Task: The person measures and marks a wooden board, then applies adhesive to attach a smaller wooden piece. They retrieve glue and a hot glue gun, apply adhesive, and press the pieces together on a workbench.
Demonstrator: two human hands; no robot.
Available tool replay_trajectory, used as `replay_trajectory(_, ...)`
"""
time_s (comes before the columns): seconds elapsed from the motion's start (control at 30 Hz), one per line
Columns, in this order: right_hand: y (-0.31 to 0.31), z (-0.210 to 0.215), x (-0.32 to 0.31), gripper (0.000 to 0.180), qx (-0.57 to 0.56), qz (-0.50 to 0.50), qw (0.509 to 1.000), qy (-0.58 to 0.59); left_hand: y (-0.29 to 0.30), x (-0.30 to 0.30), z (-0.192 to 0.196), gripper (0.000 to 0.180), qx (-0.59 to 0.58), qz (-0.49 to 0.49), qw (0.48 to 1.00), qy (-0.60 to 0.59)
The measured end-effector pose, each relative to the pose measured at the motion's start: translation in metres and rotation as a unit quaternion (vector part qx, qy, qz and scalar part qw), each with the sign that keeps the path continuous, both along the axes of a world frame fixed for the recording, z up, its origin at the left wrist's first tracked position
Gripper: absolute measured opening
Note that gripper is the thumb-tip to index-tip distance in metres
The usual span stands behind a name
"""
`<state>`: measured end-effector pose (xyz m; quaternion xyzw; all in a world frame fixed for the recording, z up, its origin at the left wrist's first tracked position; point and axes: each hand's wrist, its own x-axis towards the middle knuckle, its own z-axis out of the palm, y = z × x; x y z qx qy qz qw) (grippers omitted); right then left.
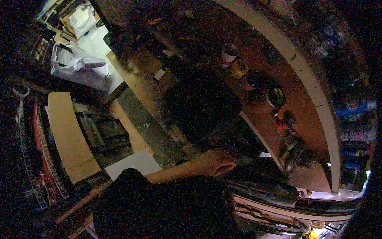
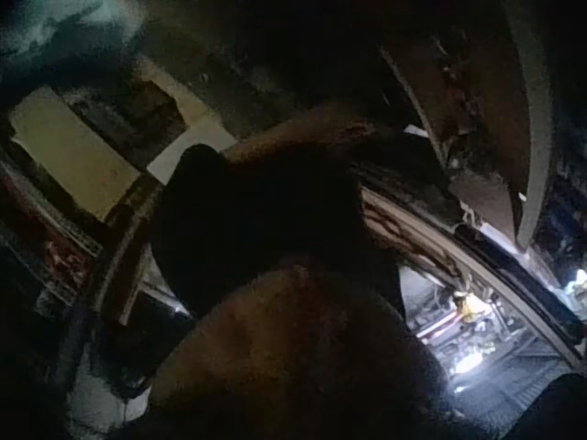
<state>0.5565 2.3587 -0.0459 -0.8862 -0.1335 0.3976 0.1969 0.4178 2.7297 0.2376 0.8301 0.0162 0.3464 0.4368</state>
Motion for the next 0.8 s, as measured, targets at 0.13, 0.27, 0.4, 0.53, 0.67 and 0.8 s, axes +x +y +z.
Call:
replay_trajectory(0.13, 0.004, -0.002, 0.002, 0.038, 0.007, 0.006, 1.000, -0.001, 0.001, -0.009, -0.003, 0.014, 0.010, -0.007, 0.998, 0.064)
replay_trajectory(0.27, 0.000, -0.005, -0.001, 0.038, 0.014, 0.002, 1.000, -0.001, -0.003, -0.015, 0.001, 0.013, -0.017, -0.014, 0.998, 0.066)
replay_trajectory(0.4, -0.012, -0.004, -0.005, 0.038, 0.023, -0.019, 1.000, -0.007, -0.019, -0.009, -0.004, 0.011, -0.002, -0.027, 0.997, 0.069)
replay_trajectory(0.53, -0.028, -0.005, -0.019, 0.038, 0.028, -0.047, 0.998, -0.012, -0.035, 0.000, -0.021, 0.017, 0.014, -0.065, 0.993, 0.099)
replay_trajectory(0.67, -0.053, -0.007, -0.041, 0.039, 0.023, -0.096, 0.995, -0.013, -0.044, 0.011, -0.010, 0.019, 0.050, -0.109, 0.976, 0.183)
replay_trajectory(0.8, -0.072, -0.003, -0.061, 0.039, 0.016, -0.124, 0.992, -0.011, -0.052, 0.017, -0.018, 0.021, 0.043, -0.141, 0.969, 0.196)
